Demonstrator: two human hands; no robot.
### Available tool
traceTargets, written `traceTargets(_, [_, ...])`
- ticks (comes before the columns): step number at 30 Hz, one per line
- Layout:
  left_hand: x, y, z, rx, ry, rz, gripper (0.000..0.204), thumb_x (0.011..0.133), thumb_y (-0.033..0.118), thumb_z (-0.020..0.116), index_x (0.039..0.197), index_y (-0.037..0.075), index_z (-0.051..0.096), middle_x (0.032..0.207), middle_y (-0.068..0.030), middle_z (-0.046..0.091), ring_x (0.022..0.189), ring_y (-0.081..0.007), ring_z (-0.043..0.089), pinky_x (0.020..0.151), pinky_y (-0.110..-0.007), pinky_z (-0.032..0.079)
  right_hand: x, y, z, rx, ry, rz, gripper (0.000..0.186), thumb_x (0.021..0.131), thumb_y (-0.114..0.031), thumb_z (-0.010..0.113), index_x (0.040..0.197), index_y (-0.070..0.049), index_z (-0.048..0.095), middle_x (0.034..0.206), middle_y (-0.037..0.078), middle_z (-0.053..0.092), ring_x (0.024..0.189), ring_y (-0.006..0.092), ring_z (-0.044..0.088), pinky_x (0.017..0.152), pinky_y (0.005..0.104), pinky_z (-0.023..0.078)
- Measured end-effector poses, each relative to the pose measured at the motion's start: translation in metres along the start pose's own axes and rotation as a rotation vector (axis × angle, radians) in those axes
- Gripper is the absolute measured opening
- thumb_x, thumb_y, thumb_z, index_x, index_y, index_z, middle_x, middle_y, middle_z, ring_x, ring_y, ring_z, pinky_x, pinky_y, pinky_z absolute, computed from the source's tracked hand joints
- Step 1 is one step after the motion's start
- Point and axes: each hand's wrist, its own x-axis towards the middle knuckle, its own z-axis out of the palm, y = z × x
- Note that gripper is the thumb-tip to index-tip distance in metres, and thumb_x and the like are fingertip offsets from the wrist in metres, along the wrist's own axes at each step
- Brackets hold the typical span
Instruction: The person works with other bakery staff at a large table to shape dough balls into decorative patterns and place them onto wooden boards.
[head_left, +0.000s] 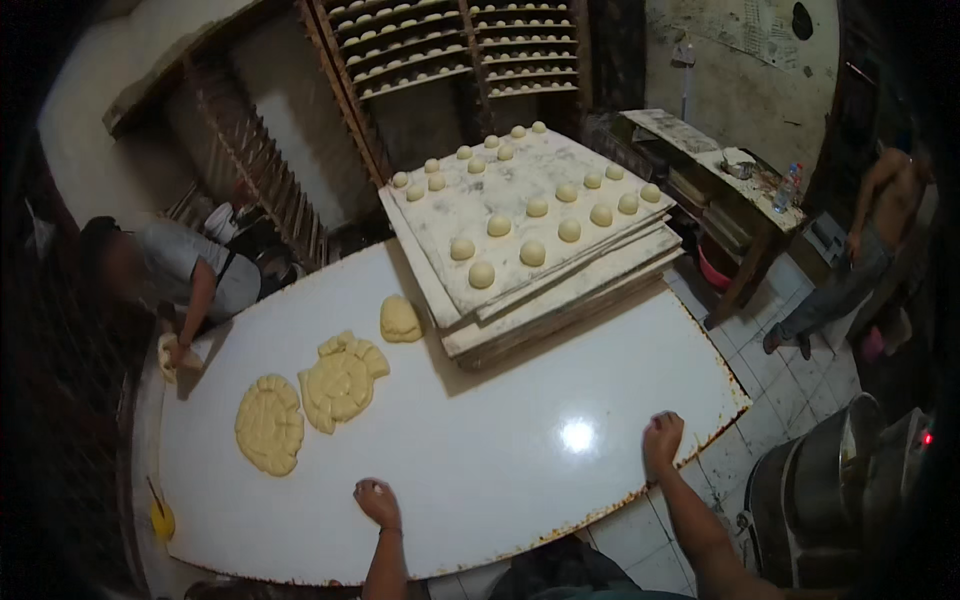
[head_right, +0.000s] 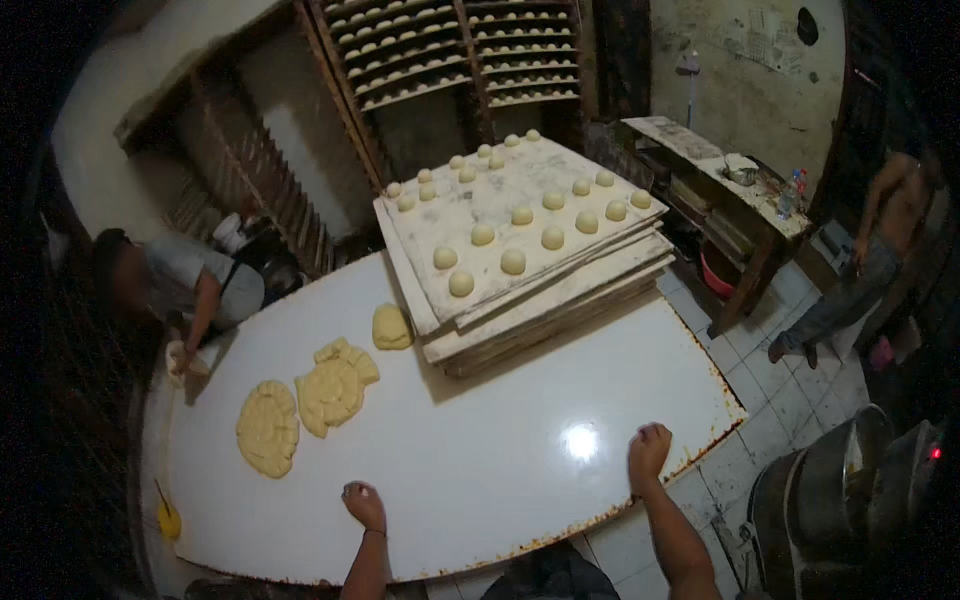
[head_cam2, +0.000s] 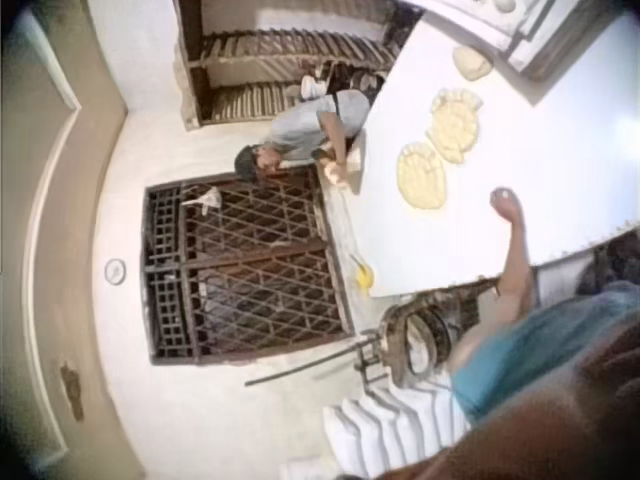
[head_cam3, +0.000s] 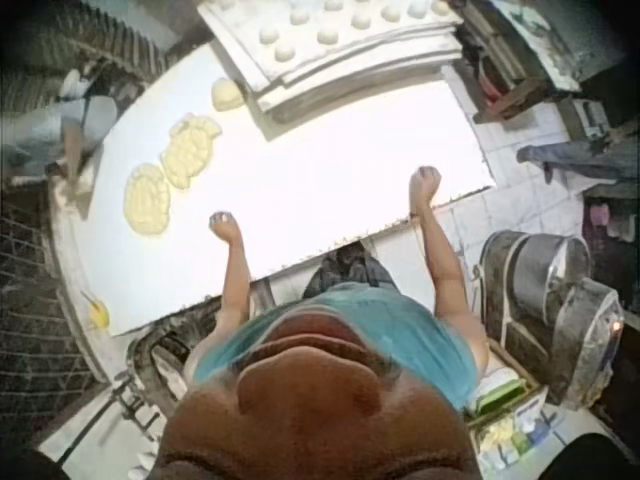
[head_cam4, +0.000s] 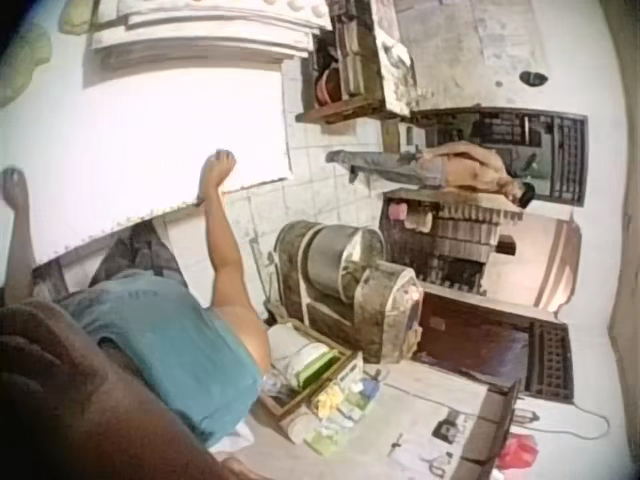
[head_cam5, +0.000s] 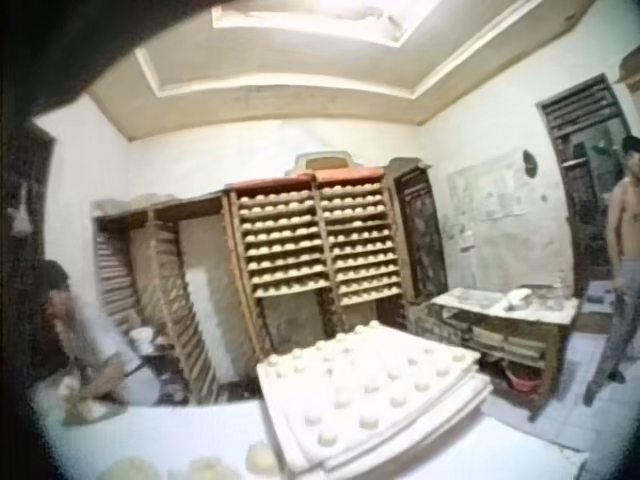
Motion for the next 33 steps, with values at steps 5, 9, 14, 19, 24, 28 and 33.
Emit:
traceTargets(5, [-0.059, -0.012, -0.04, -0.01, -0.23, 0.39, 0.011, 0.083, 0.005, 0.053, 0.075, -0.002, 0.056, 0.081, -0.015, 0.057, 0.075, -0.0305, 0.05, 0.07, -0.04, 0.043, -0.06, 0.011, -0.015, -0.013, -0.178, -0.259, 0.004, 0.07, -0.001, 0.058, 0.074, -0.001, 0.057, 0.079, 0.014, 0.057, 0.081, 0.0321, 0.052, 0.077, 0.0419, 0.042])
traceTargets(9, [0.01, -0.019, -0.026, 0.057, -0.038, 0.005, 0.011, 0.081, 0.004, 0.054, 0.073, -0.003, 0.057, 0.08, -0.0171, 0.057, 0.075, -0.0318, 0.05, 0.07, -0.04, 0.043, -0.02, -0.032, -0.004, -0.002, -0.093, -0.098, 0.001, 0.072, -0.002, 0.057, 0.072, -0.001, 0.056, 0.078, 0.015, 0.056, 0.08, 0.0334, 0.051, 0.075, 0.0403, 0.042])
traceTargets(14, [-0.057, -0.005, -0.041, -0.013, -0.206, 0.408, 0.011, 0.081, 0.008, 0.057, 0.072, 0.001, 0.056, 0.076, -0.0122, 0.056, 0.071, -0.0297, 0.052, 0.066, -0.038, 0.043, -0.072, -0.007, -0.004, 0.063, -0.242, -0.374, 0.011, 0.069, 0.002, 0.057, 0.079, 0.001, 0.058, 0.092, 0.019, 0.057, 0.094, 0.0367, 0.054, 0.077, 0.0444, 0.046])
traceTargets(19, [-0.019, -0.018, -0.035, 0.07, 0.015, 0.01, 0.01, 0.08, 0.001, 0.058, 0.072, 0.0, 0.052, 0.074, -0.0089, 0.05, 0.067, -0.024, 0.05, 0.063, -0.034, 0.045, -0.005, 0.015, -0.018, 0.719, -0.259, 0.774, 0.027, 0.088, -0.013, 0.052, 0.111, 0.0, 0.053, 0.107, 0.015, 0.056, 0.101, 0.0256, 0.056, 0.079, 0.0386, 0.052])
traceTargets(24, [-0.061, 0.043, -0.025, -0.197, 0.076, -0.202, 0.024, 0.076, -0.005, 0.06, 0.098, -0.003, 0.053, 0.098, -0.0148, 0.056, 0.109, -0.0306, 0.051, 0.088, -0.04, 0.044, 0.197, -0.117, 0.053, 1.125, -0.604, 0.319, 0.043, 0.086, -0.008, 0.048, 0.127, 0.004, 0.045, 0.117, 0.012, 0.055, 0.106, 0.0206, 0.055, 0.091, 0.0308, 0.044])
traceTargets(28, [-0.066, 0.018, -0.04, -0.707, 0.359, -0.853, 0.021, 0.084, 0.007, 0.055, 0.103, 0.0, 0.05, 0.097, -0.0082, 0.05, 0.088, -0.0185, 0.05, 0.076, -0.032, 0.045, 0.325, -0.282, 0.149, 0.702, -0.735, -0.358, 0.043, 0.08, -0.016, 0.064, 0.119, -0.002, 0.055, 0.11, 0.013, 0.061, 0.099, 0.0194, 0.058, 0.085, 0.0294, 0.047])
traceTargets(33, [0.1, 0.202, -0.006, -1.291, -0.025, -0.734, 0.022, 0.089, 0.011, 0.051, 0.108, 0.001, 0.053, 0.103, -0.0068, 0.054, 0.092, -0.0161, 0.054, 0.081, -0.03, 0.045, 0.4, -0.349, 0.275, 0.121, -0.64, -0.631, 0.054, 0.073, -0.037, 0.072, 0.111, -0.001, 0.06, 0.108, 0.019, 0.061, 0.1, 0.0317, 0.059, 0.086, 0.0394, 0.047])
